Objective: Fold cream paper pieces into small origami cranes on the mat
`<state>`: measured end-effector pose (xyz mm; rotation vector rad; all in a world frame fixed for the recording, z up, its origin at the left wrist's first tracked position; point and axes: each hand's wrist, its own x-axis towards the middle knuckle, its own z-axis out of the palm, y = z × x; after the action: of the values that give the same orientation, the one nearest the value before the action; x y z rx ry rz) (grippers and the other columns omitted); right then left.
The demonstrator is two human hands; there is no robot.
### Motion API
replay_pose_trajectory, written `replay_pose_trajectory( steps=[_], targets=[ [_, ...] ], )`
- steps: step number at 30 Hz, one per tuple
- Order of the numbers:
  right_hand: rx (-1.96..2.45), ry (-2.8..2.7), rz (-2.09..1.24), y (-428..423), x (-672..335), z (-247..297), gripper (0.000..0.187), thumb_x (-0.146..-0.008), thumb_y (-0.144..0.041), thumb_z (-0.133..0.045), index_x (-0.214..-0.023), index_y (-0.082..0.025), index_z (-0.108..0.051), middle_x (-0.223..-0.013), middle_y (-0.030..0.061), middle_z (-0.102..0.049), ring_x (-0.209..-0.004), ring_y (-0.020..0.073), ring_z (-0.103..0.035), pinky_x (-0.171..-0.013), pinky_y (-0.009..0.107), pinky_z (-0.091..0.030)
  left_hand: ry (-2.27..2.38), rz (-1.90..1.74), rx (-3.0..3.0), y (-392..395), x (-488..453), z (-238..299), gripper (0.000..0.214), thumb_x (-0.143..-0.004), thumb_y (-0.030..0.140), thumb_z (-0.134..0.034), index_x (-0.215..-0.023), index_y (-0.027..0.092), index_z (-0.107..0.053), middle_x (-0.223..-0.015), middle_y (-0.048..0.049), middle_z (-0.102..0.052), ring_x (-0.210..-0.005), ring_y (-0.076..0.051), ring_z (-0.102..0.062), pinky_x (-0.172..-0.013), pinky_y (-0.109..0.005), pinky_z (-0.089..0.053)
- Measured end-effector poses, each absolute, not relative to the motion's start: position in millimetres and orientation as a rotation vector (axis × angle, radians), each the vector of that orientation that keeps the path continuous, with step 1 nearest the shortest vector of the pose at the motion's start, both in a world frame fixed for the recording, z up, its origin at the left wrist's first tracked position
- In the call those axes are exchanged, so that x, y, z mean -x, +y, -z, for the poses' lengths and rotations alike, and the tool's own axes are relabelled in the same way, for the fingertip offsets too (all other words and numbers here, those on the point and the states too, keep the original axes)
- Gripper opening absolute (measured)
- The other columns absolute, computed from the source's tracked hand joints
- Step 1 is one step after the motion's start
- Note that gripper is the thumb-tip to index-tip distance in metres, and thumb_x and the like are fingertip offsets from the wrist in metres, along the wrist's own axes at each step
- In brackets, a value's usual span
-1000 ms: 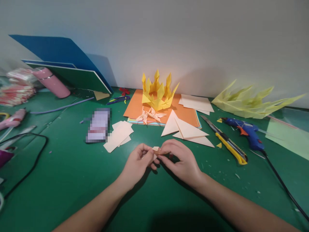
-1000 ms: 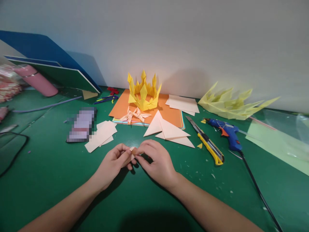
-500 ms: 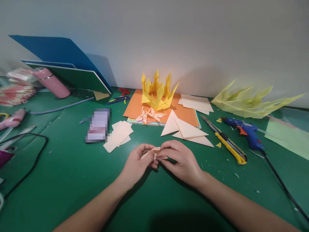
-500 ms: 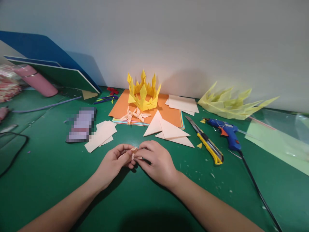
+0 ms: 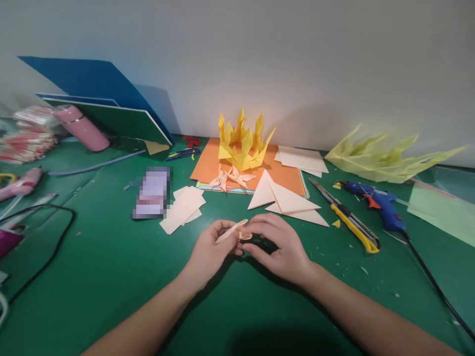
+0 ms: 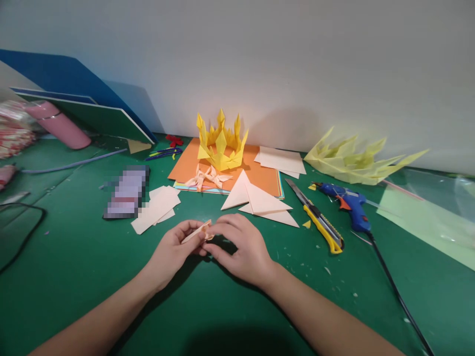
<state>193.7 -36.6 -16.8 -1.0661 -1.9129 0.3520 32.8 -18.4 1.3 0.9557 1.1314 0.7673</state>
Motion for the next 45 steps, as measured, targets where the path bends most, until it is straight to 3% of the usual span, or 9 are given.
replay_pose_trajectory(
  steps=[10,16,24,31,38,41,45],
  targets=[
    [1.157,-1.809,-0.366,-38,-191,16,0.01,-0.083,-0.029,-0.057,-0.086,-0.021,-0.063,-0.087,0.0067,-0.062,-0.084,0.0199,-0.059,-0.074,0.034,-0.048,1.109,-0.799,-0.955,-20,-34,3,0.036,-0.064,0.04,-0.074,-0.081,0.015,-0.055,-0.072,0.0001,-0.066,-0.056,-0.009,-0.06,-0.062,-0.024,-0.051],
    [1.138,-1.956,-0.179,-41,-192,14,0.013,-0.084,-0.028,-0.057,-0.089,-0.019,-0.065,-0.093,0.0086,-0.06,-0.085,0.0208,-0.055,-0.074,0.035,-0.047,1.125,-0.806,-0.977,-20,-33,2,0.036,-0.063,0.039,-0.074,-0.081,0.016,-0.055,-0.072,0.0008,-0.065,-0.059,-0.01,-0.061,-0.062,-0.024,-0.052],
    [1.138,-2.074,-0.104,-42,-192,11,0.024,-0.09,-0.031,-0.047,-0.092,-0.021,-0.068,-0.099,0.0091,-0.059,-0.088,0.0219,-0.053,-0.078,0.037,-0.046,1.119,-0.796,-0.965,-20,-33,-1,0.033,-0.064,0.034,-0.072,-0.088,0.016,-0.059,-0.086,-0.0021,-0.066,-0.07,-0.013,-0.063,-0.07,-0.027,-0.053],
    [1.133,-1.999,-0.197,-42,-191,14,0.027,-0.091,-0.027,-0.043,-0.094,-0.019,-0.069,-0.097,0.0095,-0.057,-0.09,0.021,-0.053,-0.078,0.035,-0.046,1.108,-0.806,-0.894,-19,-33,-5,0.03,-0.063,0.033,-0.074,-0.084,0.015,-0.063,-0.082,-0.0004,-0.065,-0.065,-0.01,-0.06,-0.067,-0.026,-0.052],
    [1.081,-2.017,-0.139,-41,-191,12,0.022,-0.089,-0.024,-0.046,-0.095,-0.02,-0.067,-0.096,0.009,-0.059,-0.088,0.0212,-0.055,-0.078,0.037,-0.047,1.043,-0.813,-0.804,-17,-30,-7,0.034,-0.06,0.038,-0.078,-0.08,0.015,-0.063,-0.076,0.0026,-0.062,-0.062,-0.007,-0.059,-0.066,-0.021,-0.051],
    [1.041,-1.915,-0.229,-40,-191,15,0.018,-0.086,-0.022,-0.051,-0.101,-0.021,-0.061,-0.095,0.0073,-0.061,-0.088,0.0199,-0.057,-0.077,0.035,-0.049,1.026,-0.813,-0.799,-16,-29,-6,0.035,-0.061,0.039,-0.077,-0.082,0.015,-0.063,-0.073,0.0019,-0.063,-0.063,-0.008,-0.058,-0.065,-0.022,-0.05],
    [1.16,-1.729,-0.423,-39,-188,21,0.026,-0.079,-0.027,-0.063,-0.102,-0.021,-0.054,-0.091,0.0055,-0.063,-0.074,0.0165,-0.06,-0.067,0.03,-0.052,1.036,-0.823,-0.833,-17,-29,-3,0.037,-0.064,0.042,-0.075,-0.086,0.015,-0.063,-0.076,-0.0001,-0.066,-0.063,-0.008,-0.058,-0.065,-0.023,-0.05]
  ],
)
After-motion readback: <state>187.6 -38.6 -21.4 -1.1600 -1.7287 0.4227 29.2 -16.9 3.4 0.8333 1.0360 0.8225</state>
